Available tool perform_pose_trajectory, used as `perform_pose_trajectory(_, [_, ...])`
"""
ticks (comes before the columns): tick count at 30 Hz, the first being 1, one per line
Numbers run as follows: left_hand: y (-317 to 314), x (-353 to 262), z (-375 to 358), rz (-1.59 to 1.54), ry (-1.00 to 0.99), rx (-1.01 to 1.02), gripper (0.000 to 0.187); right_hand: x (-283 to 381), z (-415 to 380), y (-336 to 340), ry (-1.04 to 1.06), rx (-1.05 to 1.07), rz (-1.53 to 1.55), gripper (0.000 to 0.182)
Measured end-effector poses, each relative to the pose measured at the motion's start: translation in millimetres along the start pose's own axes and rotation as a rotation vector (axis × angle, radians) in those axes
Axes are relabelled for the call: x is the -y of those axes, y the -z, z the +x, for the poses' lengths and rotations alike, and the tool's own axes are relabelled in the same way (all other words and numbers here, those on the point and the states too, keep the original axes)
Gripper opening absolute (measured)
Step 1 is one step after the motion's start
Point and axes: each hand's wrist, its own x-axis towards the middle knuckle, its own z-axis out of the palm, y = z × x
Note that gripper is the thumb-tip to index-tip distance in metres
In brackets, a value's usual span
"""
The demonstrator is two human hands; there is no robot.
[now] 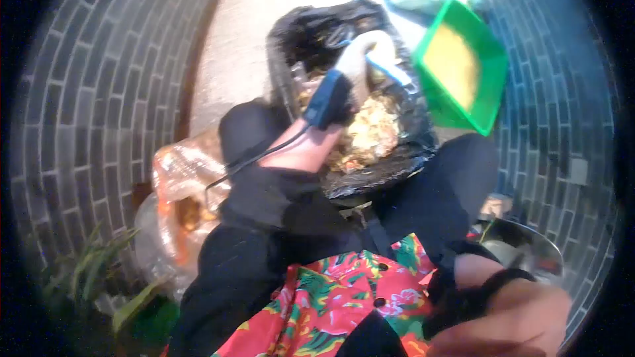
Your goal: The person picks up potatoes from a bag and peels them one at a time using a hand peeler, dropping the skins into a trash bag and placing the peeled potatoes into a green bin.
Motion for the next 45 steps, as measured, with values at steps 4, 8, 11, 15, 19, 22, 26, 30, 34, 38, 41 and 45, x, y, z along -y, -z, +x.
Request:
perform_pose_trajectory(4, [-4.0, -0.1, 6.0, -0.004, 0.024, 0.019, 0.021, 31.7, 15.9, -2.1, -0.390, 0.658, -0.165, 0.011])
perform_pose_trajectory(8, [-19.6, -5.0, -2.4, -0.009, -0.013, -0.149, 0.024, 25.0, 36.6, 22.9, -0.427, 0.567, -0.072, 0.007])
perform_pose_trajectory(11, [8.3, -4.4, 1.9, 0.105, -0.095, 0.172, 0.024, 34.1, 23.2, -11.7, -0.518, 0.103, -0.306, 0.008])
perform_pose_trajectory(15, [-8.2, -3.7, -4.0, 0.107, -0.001, -0.108, 0.028, 18.2, -37.5, -10.5, -0.032, 0.346, -0.091, 0.014])
perform_pose_trajectory(19, [-7.0, -6.7, -3.4, 0.070, -0.003, -0.154, 0.024, 5.6, -2.9, 4.3, -0.199, 0.375, 0.041, 0.011])
perform_pose_trajectory(22, [3.9, -6.9, 2.1, 0.069, 0.007, -0.068, 0.019, -21.4, -8.2, -7.9, -0.124, 0.252, 0.268, 0.012])
perform_pose_trajectory(26, [22.0, 1.3, 4.0, 0.015, 0.074, -0.065, 0.021, -108.5, -3.3, -43.9, 0.048, 0.184, 0.493, 0.024])
perform_pose_trajectory(30, [-3.0, -10.4, -5.6, -0.005, -0.042, -0.159, 0.014, -206.9, -56.8, -50.4, -0.534, -0.045, 0.307, 0.012])
perform_pose_trajectory(34, [24.1, 5.4, 15.0, 0.203, -0.077, -0.234, 0.020, -245.8, -103.1, -86.0, -0.941, -0.062, 0.129, 0.018])
perform_pose_trajectory(38, [2.6, 14.1, 0.8, 0.355, -0.271, -0.306, 0.024, -226.1, -91.3, -101.8, -1.082, 0.099, 0.177, 0.022])
perform_pose_trajectory(41, [-2.3, 17.9, -2.6, 0.460, -0.365, -0.173, 0.031, -244.8, -107.1, -116.3, -1.019, 0.048, 0.166, 0.022])
perform_pose_trajectory(45, [-2.0, 12.9, 0.9, 0.058, 0.001, -0.166, 0.051, -231.5, -93.2, -104.4, -1.041, -0.224, 0.081, 0.022])
